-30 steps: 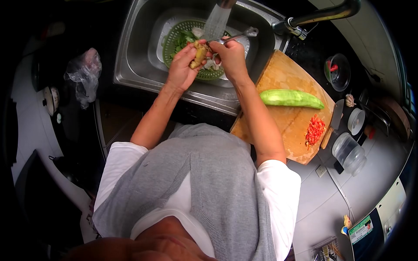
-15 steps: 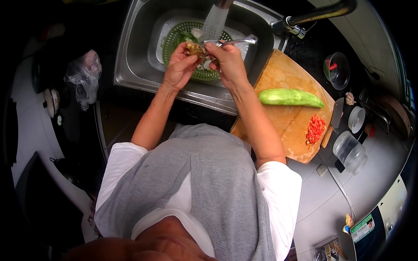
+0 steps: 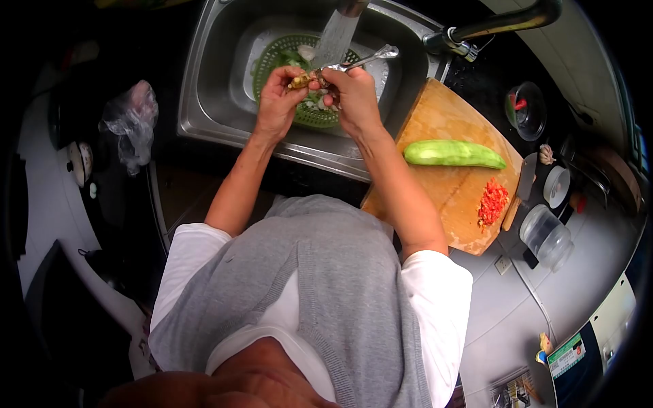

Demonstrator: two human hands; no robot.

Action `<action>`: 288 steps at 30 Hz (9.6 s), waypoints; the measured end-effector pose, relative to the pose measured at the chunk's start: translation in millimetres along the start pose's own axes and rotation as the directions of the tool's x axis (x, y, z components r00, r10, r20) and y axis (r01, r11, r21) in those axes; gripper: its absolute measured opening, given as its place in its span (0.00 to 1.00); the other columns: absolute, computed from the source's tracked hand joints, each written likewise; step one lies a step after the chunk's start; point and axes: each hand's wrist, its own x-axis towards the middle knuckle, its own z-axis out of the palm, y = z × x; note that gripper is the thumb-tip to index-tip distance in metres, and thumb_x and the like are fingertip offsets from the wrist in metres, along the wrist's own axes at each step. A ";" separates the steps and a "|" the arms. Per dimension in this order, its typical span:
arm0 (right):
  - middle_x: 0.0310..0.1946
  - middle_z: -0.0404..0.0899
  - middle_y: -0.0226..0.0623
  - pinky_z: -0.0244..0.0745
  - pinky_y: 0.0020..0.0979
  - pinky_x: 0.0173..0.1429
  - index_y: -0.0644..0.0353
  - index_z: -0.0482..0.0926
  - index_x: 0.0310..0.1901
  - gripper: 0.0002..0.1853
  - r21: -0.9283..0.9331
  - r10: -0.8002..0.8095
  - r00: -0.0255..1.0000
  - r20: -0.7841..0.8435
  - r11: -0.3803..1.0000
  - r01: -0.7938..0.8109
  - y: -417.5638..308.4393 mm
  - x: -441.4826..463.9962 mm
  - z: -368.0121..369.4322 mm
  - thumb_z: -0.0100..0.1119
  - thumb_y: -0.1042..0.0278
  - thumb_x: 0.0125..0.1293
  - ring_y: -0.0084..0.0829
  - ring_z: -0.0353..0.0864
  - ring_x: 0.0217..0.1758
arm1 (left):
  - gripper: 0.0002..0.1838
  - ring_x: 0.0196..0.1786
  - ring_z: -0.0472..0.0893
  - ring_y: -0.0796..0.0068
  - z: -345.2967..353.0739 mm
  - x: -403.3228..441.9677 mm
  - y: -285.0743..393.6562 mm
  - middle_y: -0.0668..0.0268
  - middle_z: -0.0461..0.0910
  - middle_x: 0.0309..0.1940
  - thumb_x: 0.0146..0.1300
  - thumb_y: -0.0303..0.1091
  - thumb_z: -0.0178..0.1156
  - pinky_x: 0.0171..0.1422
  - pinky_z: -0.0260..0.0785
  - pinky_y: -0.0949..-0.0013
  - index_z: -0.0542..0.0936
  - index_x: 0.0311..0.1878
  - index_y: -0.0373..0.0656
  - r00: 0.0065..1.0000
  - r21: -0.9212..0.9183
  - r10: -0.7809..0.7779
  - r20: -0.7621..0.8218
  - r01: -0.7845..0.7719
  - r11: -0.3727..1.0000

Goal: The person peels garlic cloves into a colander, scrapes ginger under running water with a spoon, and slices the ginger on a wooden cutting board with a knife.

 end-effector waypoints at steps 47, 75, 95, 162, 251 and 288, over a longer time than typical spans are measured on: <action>0.26 0.78 0.40 0.61 0.15 0.21 0.71 0.75 0.33 0.08 0.006 0.059 0.995 0.075 0.998 -0.060 -3.7 -7.9 -14.2 0.51 0.74 0.56 0.17 0.68 0.19 | 0.16 0.42 0.74 0.76 -4.4 3.3 -4.6 0.64 0.73 0.40 0.45 0.12 0.53 0.45 0.67 0.76 0.70 0.38 0.39 0.893 0.622 0.446 0.058 -0.382 0.683; 0.19 0.73 0.29 0.60 0.16 0.20 0.63 0.76 0.27 0.06 -0.297 -0.197 0.977 0.081 0.931 0.212 0.3 10.9 -16.1 0.58 0.70 0.55 0.16 0.66 0.17 | 0.18 0.43 0.74 0.77 8.7 15.8 14.5 0.64 0.73 0.42 0.51 0.19 0.58 0.42 0.70 0.78 0.70 0.47 0.36 0.995 0.344 0.088 0.037 -0.096 0.934; 0.24 0.77 0.30 0.60 0.16 0.21 0.63 0.77 0.31 0.08 -0.531 -0.263 0.948 0.181 0.785 0.319 -0.8 8.1 -10.5 0.56 0.67 0.54 0.15 0.69 0.21 | 0.21 0.40 0.78 0.75 8.1 13.1 14.2 0.64 0.77 0.36 0.43 0.21 0.65 0.44 0.71 0.75 0.71 0.43 0.39 0.968 0.691 0.238 0.074 -0.222 0.688; 0.29 0.75 0.37 0.69 0.24 0.30 0.66 0.71 0.28 0.07 -0.643 -0.491 0.638 0.593 0.188 0.742 12.8 25.5 -28.4 0.61 0.79 0.49 0.27 0.74 0.28 | 0.12 0.30 0.76 0.67 7.5 12.7 19.8 0.62 0.74 0.28 0.44 0.27 0.60 0.34 0.67 0.70 0.78 0.35 0.37 0.995 0.864 0.038 0.092 -0.099 0.493; 0.28 0.78 0.36 0.75 0.23 0.41 0.68 0.76 0.34 0.08 -0.349 -0.162 0.971 0.174 0.912 0.214 -0.6 13.9 -4.6 0.54 0.71 0.58 0.23 0.77 0.32 | 0.12 0.24 0.75 0.84 10.9 17.3 28.7 0.67 0.77 0.23 0.47 0.26 0.59 0.29 0.68 0.79 0.76 0.38 0.39 0.981 0.808 0.175 0.079 -0.166 0.566; 0.29 0.77 0.42 0.77 0.25 0.39 0.72 0.74 0.35 0.08 0.035 -0.028 0.994 0.107 0.999 0.024 5.3 1.8 -5.4 0.52 0.75 0.59 0.30 0.79 0.30 | 0.10 0.31 0.75 0.81 6.0 7.8 31.5 0.67 0.74 0.34 0.49 0.20 0.58 0.34 0.69 0.80 0.76 0.37 0.36 0.997 0.466 0.068 0.019 -0.069 0.882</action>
